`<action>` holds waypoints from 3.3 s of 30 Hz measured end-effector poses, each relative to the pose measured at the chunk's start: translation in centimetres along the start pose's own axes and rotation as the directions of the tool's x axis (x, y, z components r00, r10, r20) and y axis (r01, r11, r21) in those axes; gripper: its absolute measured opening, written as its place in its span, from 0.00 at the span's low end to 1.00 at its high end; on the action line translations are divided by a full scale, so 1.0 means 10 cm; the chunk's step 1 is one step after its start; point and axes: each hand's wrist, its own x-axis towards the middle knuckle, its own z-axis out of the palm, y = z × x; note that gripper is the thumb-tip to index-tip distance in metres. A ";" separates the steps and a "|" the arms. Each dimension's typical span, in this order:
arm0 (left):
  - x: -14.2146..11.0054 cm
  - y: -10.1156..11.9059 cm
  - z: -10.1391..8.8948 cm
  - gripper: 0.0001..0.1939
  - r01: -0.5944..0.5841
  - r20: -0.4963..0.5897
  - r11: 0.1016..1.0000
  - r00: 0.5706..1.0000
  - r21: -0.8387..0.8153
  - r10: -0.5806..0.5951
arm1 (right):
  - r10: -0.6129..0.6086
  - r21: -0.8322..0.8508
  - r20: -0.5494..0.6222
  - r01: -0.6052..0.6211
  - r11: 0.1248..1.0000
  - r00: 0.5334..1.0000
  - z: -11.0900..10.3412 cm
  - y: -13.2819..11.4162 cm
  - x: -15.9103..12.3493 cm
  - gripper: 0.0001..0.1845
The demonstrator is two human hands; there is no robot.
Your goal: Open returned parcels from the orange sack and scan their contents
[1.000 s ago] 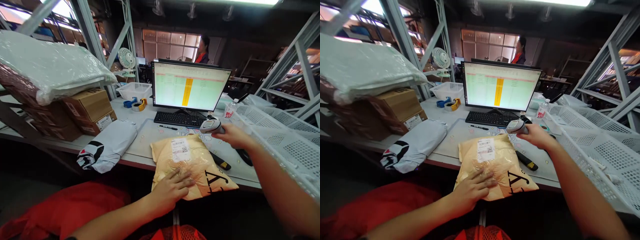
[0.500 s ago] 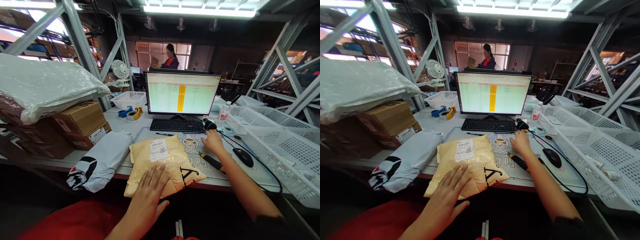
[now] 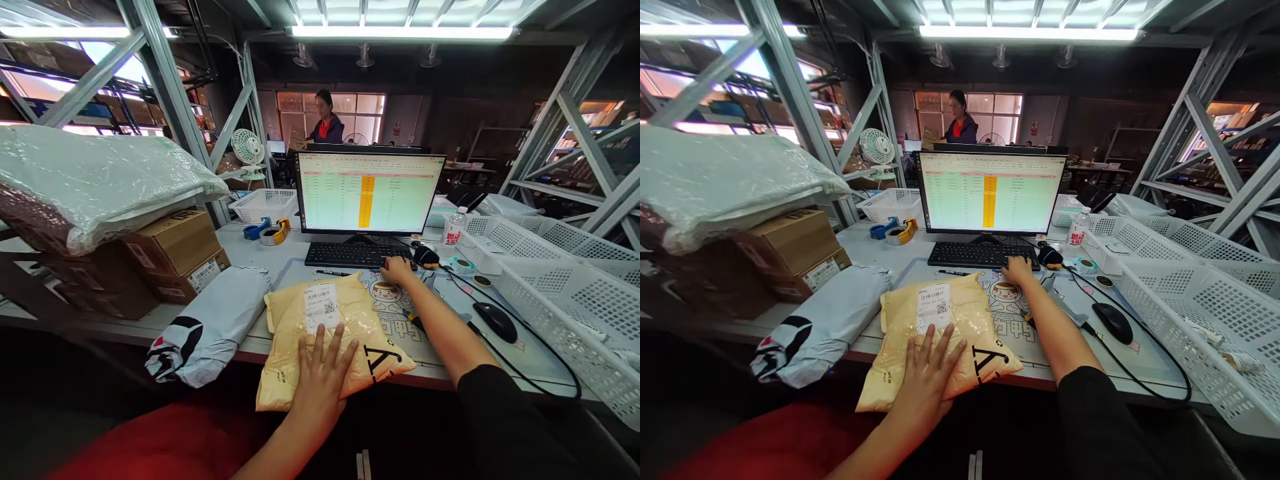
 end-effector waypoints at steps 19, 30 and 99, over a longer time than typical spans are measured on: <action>0.31 -1.07 -1.18 0.29 0.165 -0.230 0.366 0.531 -0.916 -0.815 | 0.179 -0.028 0.015 -0.179 0.983 0.984 0.65 0.42 -1.70 0.23; 0.73 -0.55 -0.93 0.25 0.108 -0.279 0.415 0.587 -0.903 -0.760 | -0.318 0.509 -0.418 0.509 0.695 0.851 -0.61 -0.74 -1.99 0.24; 1.08 -0.47 -0.09 0.15 -0.104 -0.232 0.994 0.967 0.026 0.107 | -0.467 0.327 -0.056 0.458 0.826 0.882 0.28 -1.07 -0.32 0.22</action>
